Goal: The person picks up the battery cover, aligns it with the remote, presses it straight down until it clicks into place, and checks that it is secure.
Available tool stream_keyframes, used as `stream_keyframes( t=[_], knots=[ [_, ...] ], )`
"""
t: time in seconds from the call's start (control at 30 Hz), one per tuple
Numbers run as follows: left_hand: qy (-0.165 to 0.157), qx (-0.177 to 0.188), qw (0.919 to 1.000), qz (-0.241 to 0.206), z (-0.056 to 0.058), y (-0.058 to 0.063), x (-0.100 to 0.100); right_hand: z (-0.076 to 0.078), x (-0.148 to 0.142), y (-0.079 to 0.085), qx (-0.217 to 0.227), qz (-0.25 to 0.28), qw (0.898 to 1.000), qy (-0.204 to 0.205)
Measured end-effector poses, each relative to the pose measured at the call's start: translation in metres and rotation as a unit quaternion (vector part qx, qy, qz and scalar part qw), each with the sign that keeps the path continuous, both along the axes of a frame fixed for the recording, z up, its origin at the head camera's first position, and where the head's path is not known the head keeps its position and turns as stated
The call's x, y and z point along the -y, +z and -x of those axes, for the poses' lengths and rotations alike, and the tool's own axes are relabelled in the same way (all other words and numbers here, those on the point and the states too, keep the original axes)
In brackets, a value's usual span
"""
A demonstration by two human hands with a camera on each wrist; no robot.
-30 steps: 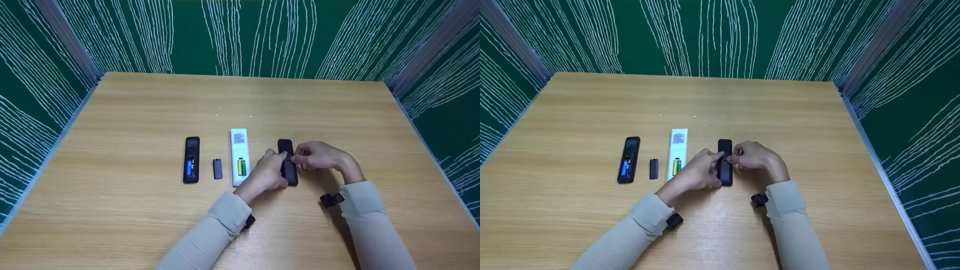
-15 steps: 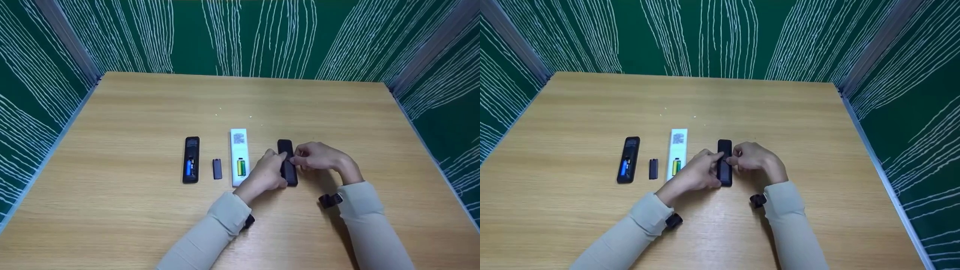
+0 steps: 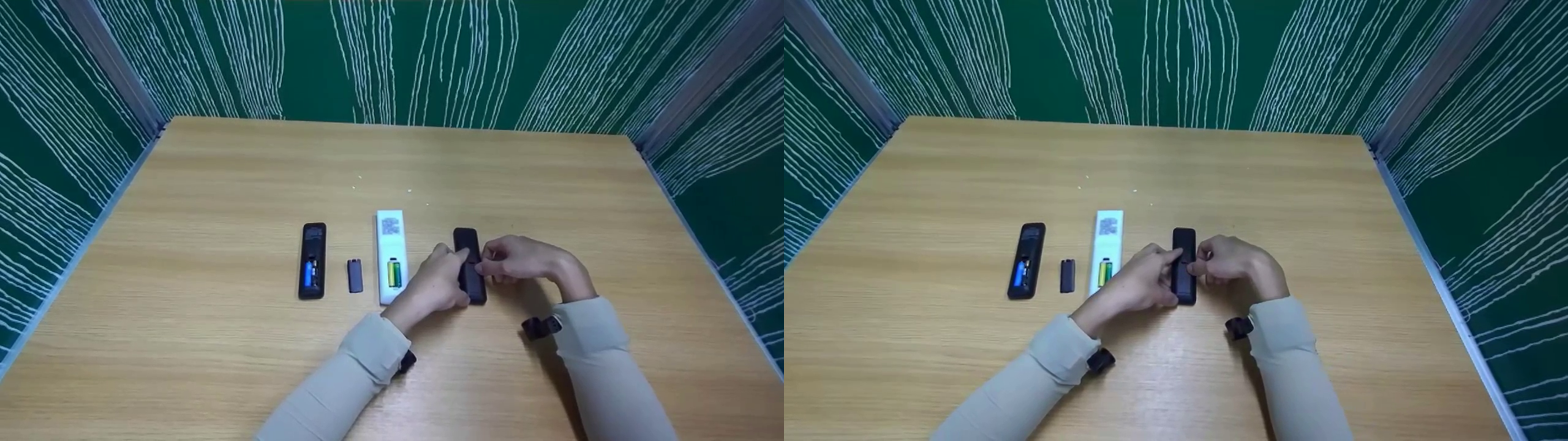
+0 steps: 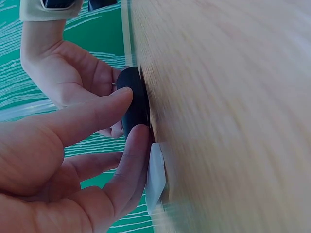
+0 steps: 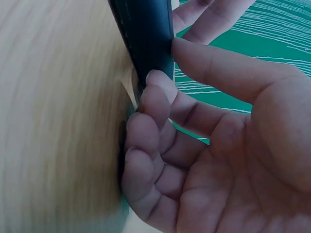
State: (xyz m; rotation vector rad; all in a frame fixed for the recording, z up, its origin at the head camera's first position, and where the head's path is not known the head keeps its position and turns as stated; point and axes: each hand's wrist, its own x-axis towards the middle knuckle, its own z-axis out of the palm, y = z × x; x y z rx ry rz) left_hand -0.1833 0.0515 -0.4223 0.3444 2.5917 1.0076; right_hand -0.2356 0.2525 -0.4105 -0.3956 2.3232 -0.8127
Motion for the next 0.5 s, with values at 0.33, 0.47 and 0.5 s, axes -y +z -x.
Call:
stream_keyframes(
  t=[0.33,0.47,0.5],
  knots=[
    [0.001,0.0,1.0,0.007,-0.0001,0.0003,-0.001,-0.001,-0.0001,0.0013,0.015,-0.003,1.0,0.012],
    [0.007,0.007,1.0,-0.002,-0.0004,0.0004,-0.0006,-0.002,0.001,0.0034,0.021,-0.002,1.0,0.016],
    [0.007,0.008,0.9999,-0.003,-0.0005,0.0003,-0.0005,-0.0023,0.0014,0.0038,0.022,-0.001,1.0,0.018]
  ],
)
